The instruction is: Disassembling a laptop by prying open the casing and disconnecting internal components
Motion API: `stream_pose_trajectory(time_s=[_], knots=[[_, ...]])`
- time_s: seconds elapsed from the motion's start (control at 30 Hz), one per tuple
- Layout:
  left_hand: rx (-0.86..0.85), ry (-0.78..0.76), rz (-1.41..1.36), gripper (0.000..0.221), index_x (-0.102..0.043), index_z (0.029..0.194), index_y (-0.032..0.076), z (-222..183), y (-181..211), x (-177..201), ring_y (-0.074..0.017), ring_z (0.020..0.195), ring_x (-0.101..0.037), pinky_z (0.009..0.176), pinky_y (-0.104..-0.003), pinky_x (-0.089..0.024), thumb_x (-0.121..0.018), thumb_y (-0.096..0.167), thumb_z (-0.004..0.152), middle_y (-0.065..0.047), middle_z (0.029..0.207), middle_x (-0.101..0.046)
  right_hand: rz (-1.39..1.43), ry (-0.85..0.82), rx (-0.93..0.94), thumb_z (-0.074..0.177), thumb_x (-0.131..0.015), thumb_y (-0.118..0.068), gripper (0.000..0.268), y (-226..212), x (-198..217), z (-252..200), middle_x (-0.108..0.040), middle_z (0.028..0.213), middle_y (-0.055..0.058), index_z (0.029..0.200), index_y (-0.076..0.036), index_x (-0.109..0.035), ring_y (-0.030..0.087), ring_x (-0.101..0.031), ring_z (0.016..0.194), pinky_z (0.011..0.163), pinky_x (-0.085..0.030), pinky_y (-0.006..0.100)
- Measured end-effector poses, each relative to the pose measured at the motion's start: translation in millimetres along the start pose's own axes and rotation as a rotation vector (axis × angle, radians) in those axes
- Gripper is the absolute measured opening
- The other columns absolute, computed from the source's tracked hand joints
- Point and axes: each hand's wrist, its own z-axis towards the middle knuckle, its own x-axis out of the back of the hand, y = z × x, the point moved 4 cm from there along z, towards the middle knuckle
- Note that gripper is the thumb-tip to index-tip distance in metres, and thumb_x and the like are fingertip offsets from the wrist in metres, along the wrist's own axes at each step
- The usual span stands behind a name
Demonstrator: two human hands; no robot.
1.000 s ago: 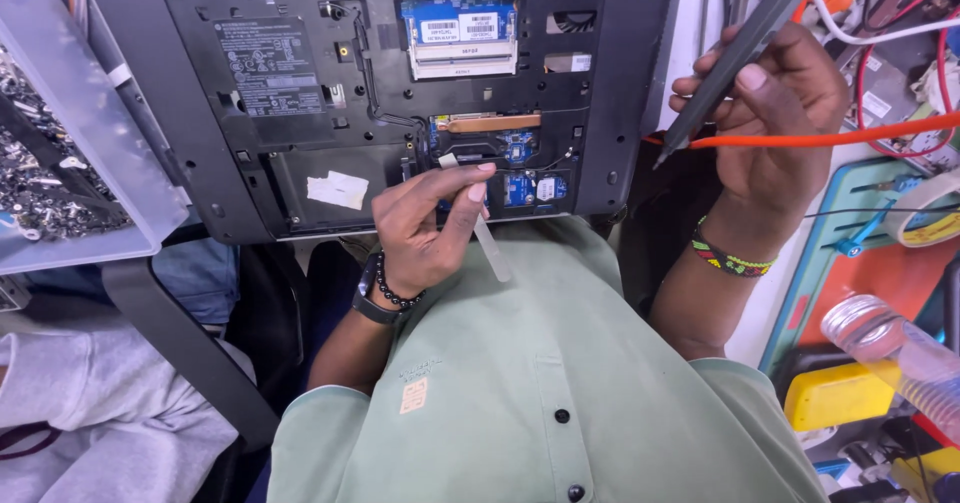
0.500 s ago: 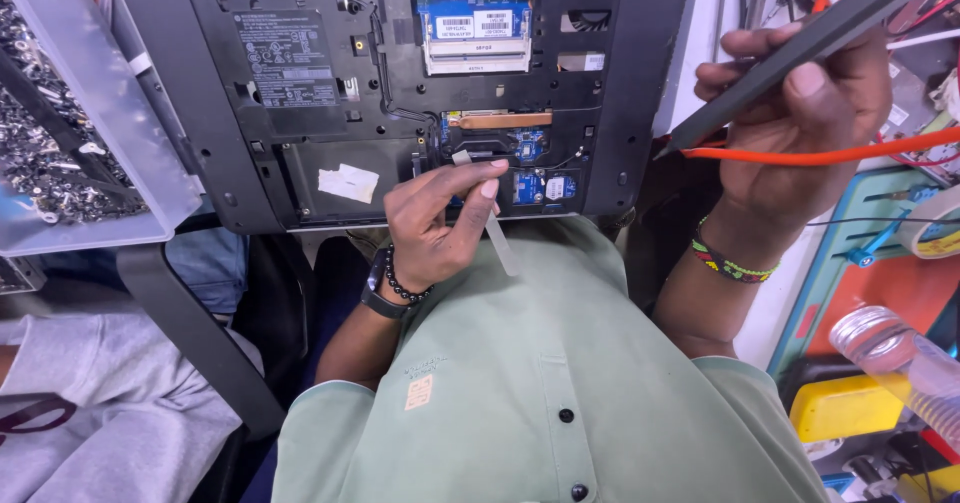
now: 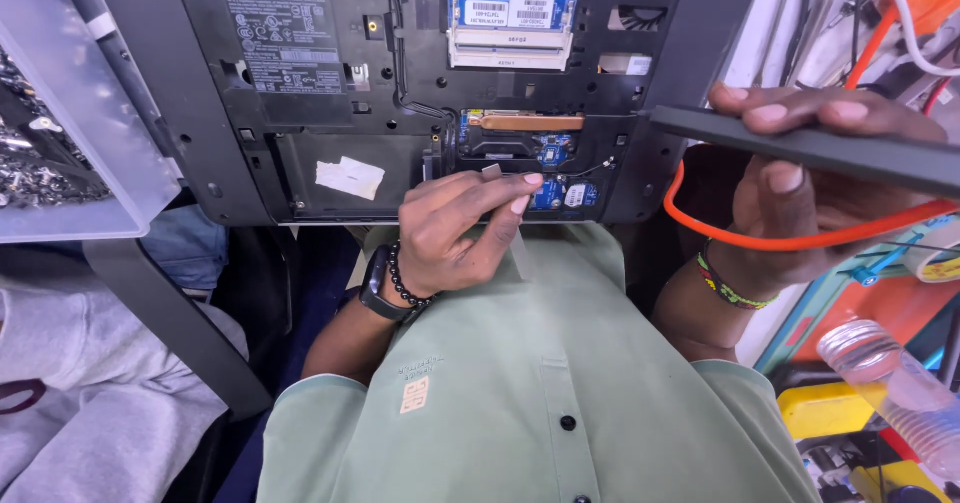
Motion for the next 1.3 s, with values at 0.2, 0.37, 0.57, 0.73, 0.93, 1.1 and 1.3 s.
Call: stream_pose_trajectory(time_s=[0.2,0.37,0.57,0.73,0.93,1.1,1.3], knots=[[-0.015,-0.014,0.010,0.015,-0.070,0.116,0.001,-3.7,-3.4,0.1,-0.0255,0.070,-0.071,0.072,-0.032,-0.061,-0.063,0.006,0.104,-0.011,0.083,-0.072,0.016,-0.044,0.106,0.101,-0.060,-0.004,0.024,-1.5,-16.0,7.4,-0.054,0.102,0.022,0.123,-0.003,-0.050,0.033,-0.063,0.094,0.091,-0.064,0.059],[-0.034,-0.036,0.009,0.017,-0.069,0.119,0.001,-6.9,-6.1,-0.7,-0.0259,0.068,-0.068,0.068,-0.032,-0.057,-0.061,0.006,0.105,-0.011,0.078,-0.067,0.030,-0.116,0.142,0.102,-0.059,-0.002,0.023,0.1,-26.4,12.1,-0.055,0.102,0.024,0.122,-0.005,-0.047,0.042,-0.063,0.095,0.095,-0.062,0.061],[-0.068,-0.054,-0.001,0.018,-0.068,0.122,-0.001,-9.0,-8.6,-2.4,-0.0239,0.062,-0.059,0.065,-0.035,-0.057,-0.062,0.004,0.106,-0.009,0.074,-0.059,0.040,-0.110,0.101,0.102,-0.057,0.000,0.025,5.9,-28.8,12.0,-0.056,0.101,0.029,0.125,-0.003,-0.046,0.043,-0.062,0.094,0.095,-0.062,0.061],[-0.078,-0.075,-0.016,0.020,-0.067,0.123,-0.002,-8.8,-8.8,-2.4,-0.0239,0.063,-0.060,0.064,-0.036,-0.056,-0.057,0.005,0.107,-0.009,0.080,-0.065,-0.022,-0.155,0.155,0.103,-0.058,0.000,0.024,3.6,-32.8,15.5,-0.055,0.101,0.026,0.123,-0.002,-0.046,0.045,-0.064,0.093,0.092,-0.062,0.061],[-0.087,-0.078,-0.023,0.020,-0.067,0.123,-0.002,-9.7,-9.6,-2.9,-0.0240,0.061,-0.058,0.063,-0.036,-0.055,-0.056,0.005,0.107,-0.010,0.084,-0.068,-0.075,-0.104,0.187,0.105,-0.057,-0.002,0.021,-5.4,-44.3,17.7,-0.053,0.099,0.027,0.122,-0.001,-0.045,0.043,-0.061,0.087,0.088,-0.062,0.060],[-0.093,-0.080,-0.016,0.020,-0.066,0.124,-0.002,-9.3,-9.0,-2.3,-0.0245,0.064,-0.060,0.065,-0.036,-0.057,-0.056,0.004,0.108,-0.011,0.087,-0.070,-0.098,-0.109,0.233,0.103,-0.056,-0.004,0.024,-3.2,-30.7,13.2,-0.051,0.097,0.031,0.124,0.000,-0.043,0.050,-0.060,0.086,0.082,-0.060,0.063],[-0.092,-0.081,-0.019,0.020,-0.067,0.122,-0.003,-9.1,-9.0,-2.8,-0.0245,0.062,-0.059,0.064,-0.036,-0.055,-0.055,0.004,0.107,-0.010,0.079,-0.064,-0.086,-0.090,0.182,0.104,-0.050,0.001,0.031,2.1,-4.7,0.9,-0.051,0.105,0.034,0.134,0.001,-0.046,0.053,-0.058,0.095,0.091,-0.057,0.067]])
